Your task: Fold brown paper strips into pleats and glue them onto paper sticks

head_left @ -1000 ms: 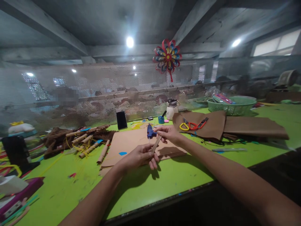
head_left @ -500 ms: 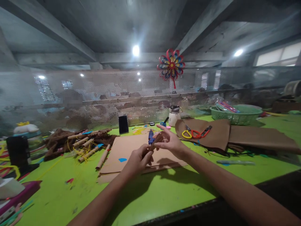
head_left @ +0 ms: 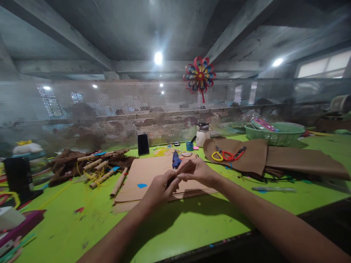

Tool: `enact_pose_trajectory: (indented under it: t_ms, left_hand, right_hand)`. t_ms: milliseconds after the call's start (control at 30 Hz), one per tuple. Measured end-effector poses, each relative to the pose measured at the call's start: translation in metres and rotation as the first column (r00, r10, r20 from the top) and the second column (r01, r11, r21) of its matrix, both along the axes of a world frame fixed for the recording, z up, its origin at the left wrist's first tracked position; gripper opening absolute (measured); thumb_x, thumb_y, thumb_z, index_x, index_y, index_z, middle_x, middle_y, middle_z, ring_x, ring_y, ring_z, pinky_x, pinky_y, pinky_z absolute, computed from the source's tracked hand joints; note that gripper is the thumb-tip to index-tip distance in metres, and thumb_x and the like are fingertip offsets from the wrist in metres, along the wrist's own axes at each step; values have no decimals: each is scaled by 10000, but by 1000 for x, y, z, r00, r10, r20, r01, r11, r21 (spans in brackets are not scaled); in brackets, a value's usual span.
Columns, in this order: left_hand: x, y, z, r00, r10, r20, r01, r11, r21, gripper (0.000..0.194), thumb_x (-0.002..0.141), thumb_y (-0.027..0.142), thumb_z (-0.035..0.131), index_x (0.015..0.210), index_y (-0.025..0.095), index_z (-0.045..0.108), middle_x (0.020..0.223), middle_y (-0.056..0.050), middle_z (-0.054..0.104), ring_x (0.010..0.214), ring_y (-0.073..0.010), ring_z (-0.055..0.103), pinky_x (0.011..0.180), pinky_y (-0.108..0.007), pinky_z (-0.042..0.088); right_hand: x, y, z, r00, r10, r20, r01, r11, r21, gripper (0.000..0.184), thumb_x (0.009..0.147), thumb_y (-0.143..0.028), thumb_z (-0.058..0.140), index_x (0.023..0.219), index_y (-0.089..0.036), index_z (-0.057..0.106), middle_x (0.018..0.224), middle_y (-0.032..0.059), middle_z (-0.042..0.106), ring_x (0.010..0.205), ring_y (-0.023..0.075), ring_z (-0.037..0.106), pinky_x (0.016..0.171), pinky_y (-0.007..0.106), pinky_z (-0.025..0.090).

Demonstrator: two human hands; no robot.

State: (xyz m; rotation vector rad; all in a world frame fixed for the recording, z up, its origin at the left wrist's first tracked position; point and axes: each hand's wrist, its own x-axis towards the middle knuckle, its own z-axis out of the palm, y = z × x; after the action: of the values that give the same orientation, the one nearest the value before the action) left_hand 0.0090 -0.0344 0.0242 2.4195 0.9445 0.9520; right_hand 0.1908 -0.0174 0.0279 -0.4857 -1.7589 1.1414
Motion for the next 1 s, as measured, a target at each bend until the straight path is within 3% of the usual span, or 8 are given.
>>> enact_pose_trajectory:
  t_ms: [200,367,467,600,733,867,1000]
  left_hand:
    - [-1,-3,4,1000,24,16,-23,999,-24,257,847,369,438,729,159,529,558,4,579,489,-96,507,513,-209,385]
    - [0,-2,3,998,36,43,-35,999,-22,266,841,373,454,691,159,504,477,37,511,429,-76,437,475,-201,344]
    - [-1,2,0,998,-26,57,34,988,-148,243,846,369,446,757,155,519,472,47,497,424,-77,435,462,-199,344]
    - [-2,6,1,972,-201,125,234,895,-380,230,856,357,428,917,154,516,636,4,592,500,-96,541,505,-218,413]
    - [-3,4,5,941,-278,191,336,813,-476,270,851,360,446,1012,148,493,791,-43,628,598,-126,621,582,-252,471]
    - [-3,2,3,937,-267,223,348,758,-551,292,844,347,468,1053,145,493,824,-65,637,595,-142,639,549,-253,479]
    - [-6,8,0,923,-165,347,355,714,-603,264,813,310,525,989,113,534,770,-76,641,642,-165,641,584,-285,494]
  right_hand:
    - [6,0,4,997,-46,56,42,997,72,324,796,-382,561,779,-87,692,539,15,558,441,66,479,456,208,388]
    - [11,5,1,997,78,15,-77,995,-67,435,828,-460,481,850,-72,678,574,37,585,408,66,482,388,200,385]
    - [16,12,-2,993,120,-21,-122,983,-136,457,827,-476,475,854,-62,666,615,63,616,422,79,512,398,213,421]
    - [21,21,-4,993,68,-101,-88,974,-211,444,815,-482,495,830,-64,644,567,46,612,384,80,508,370,202,413]
    - [22,25,-5,989,23,-147,-64,957,-282,447,806,-503,494,739,-76,610,514,32,594,351,78,488,343,193,396]
    - [27,32,-6,970,-116,-216,40,944,-328,418,796,-488,515,646,-101,566,414,0,529,305,74,434,306,185,345]
    - [39,40,-5,923,-239,-301,132,933,-336,358,794,-440,537,626,-124,542,379,-19,485,303,70,391,307,183,307]
